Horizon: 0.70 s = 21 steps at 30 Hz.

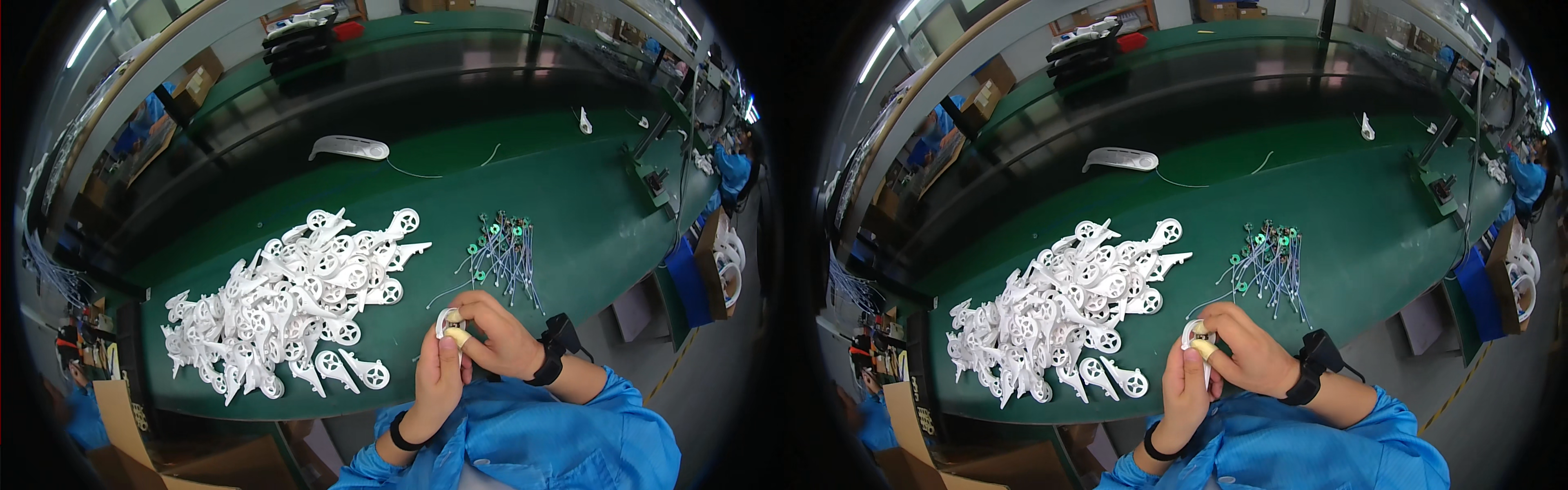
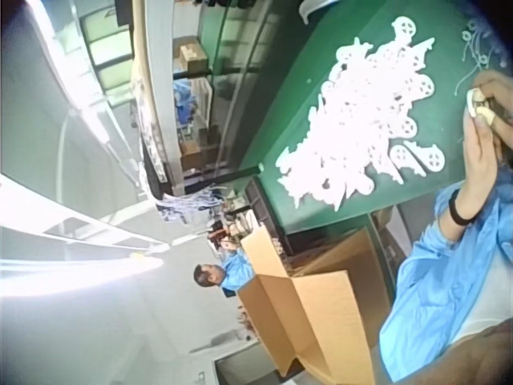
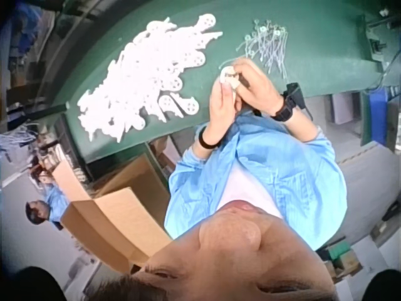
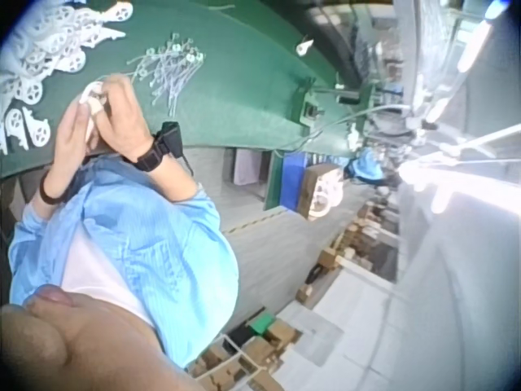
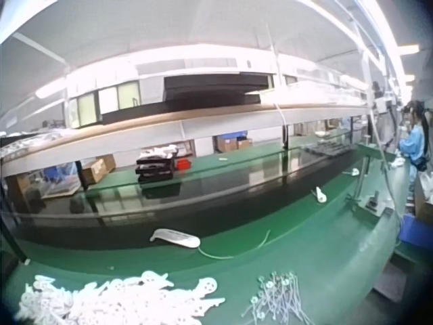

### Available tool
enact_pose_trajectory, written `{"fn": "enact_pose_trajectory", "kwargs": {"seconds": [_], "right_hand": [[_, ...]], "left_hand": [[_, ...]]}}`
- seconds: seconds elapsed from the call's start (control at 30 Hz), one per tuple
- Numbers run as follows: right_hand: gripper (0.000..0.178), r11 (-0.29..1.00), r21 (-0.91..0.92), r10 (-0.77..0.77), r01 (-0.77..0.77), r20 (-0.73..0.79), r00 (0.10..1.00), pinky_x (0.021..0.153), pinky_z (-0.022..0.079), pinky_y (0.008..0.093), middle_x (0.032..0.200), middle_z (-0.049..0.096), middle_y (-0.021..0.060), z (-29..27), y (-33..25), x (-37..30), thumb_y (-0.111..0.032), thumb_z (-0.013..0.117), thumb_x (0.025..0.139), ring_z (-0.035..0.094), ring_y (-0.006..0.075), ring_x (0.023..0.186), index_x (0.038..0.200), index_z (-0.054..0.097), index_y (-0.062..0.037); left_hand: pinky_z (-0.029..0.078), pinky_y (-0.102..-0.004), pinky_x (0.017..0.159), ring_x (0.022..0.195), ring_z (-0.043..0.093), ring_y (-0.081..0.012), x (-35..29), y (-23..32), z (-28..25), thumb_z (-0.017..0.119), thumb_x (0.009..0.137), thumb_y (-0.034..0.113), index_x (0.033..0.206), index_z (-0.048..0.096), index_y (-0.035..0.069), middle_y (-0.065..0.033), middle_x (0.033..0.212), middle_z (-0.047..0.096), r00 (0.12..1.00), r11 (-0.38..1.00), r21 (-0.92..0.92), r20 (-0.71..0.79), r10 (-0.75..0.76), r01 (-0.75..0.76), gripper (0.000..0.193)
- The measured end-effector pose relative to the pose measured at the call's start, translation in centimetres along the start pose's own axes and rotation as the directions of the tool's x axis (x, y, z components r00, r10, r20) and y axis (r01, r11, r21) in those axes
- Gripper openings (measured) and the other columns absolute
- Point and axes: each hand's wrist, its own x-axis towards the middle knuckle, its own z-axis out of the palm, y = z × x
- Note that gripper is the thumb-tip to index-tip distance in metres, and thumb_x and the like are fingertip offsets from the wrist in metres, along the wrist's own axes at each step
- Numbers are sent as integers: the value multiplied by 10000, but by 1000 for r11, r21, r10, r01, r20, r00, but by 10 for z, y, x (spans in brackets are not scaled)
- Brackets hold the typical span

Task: Assembling plastic white housings with electronic components and wires at a factory workbench.

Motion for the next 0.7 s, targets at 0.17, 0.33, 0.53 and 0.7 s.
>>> {"fn": "enact_pose_trajectory", "kwargs": {"seconds": [0.17, 0.33, 0.53, 0.7], "right_hand": [[257, 959, 141, 222, -245, 162, 962, 746, 501, 269, 1032, 577, 45, -20, 64, 47, -56, 665, 855, 568, 93, 899, 1054, 502, -59], [259, 918, 87, 393, -386, -318, 863, 627, 494, 249, 907, 615, 97, -96, 189, 194, -113, 634, 848, 618, 125, 733, 1023, 496, 19], [424, 797, -370, 326, -477, -400, 856, 718, 518, 376, 871, 655, 190, -67, 253, 242, -292, 722, 790, 658, 285, 782, 980, 571, 56], [569, 594, -616, 493, -518, -229, 839, 857, 501, 426, 1003, 665, 229, 24, 220, 262, -521, 700, 775, 651, 357, 949, 972, 661, 12]], "left_hand": [[468, -225, 542, 619, 580, -134, -4, 2, -19, 307, 1048, 281, 1451, 208, 9, -129, 884, 613, 1000, 997, -68, -11, -26, 26, 496], [494, -248, 658, 738, 610, -149, -28, -16, -56, 431, 1013, 159, 1380, 343, -10, -128, 949, 622, 996, 968, 239, -31, 82, -72, 414], [509, -295, 621, 655, 631, -181, -35, -30, -71, 557, 933, 119, 1153, 564, -55, -120, 781, 646, 979, 853, 516, -118, 168, -85, 281], [508, -324, 534, 607, 613, -231, -26, -29, -65, 648, 795, 65, 984, 638, 18, -91, 714, 613, 861, 415, 828, 146, 487, -376, 195]]}}
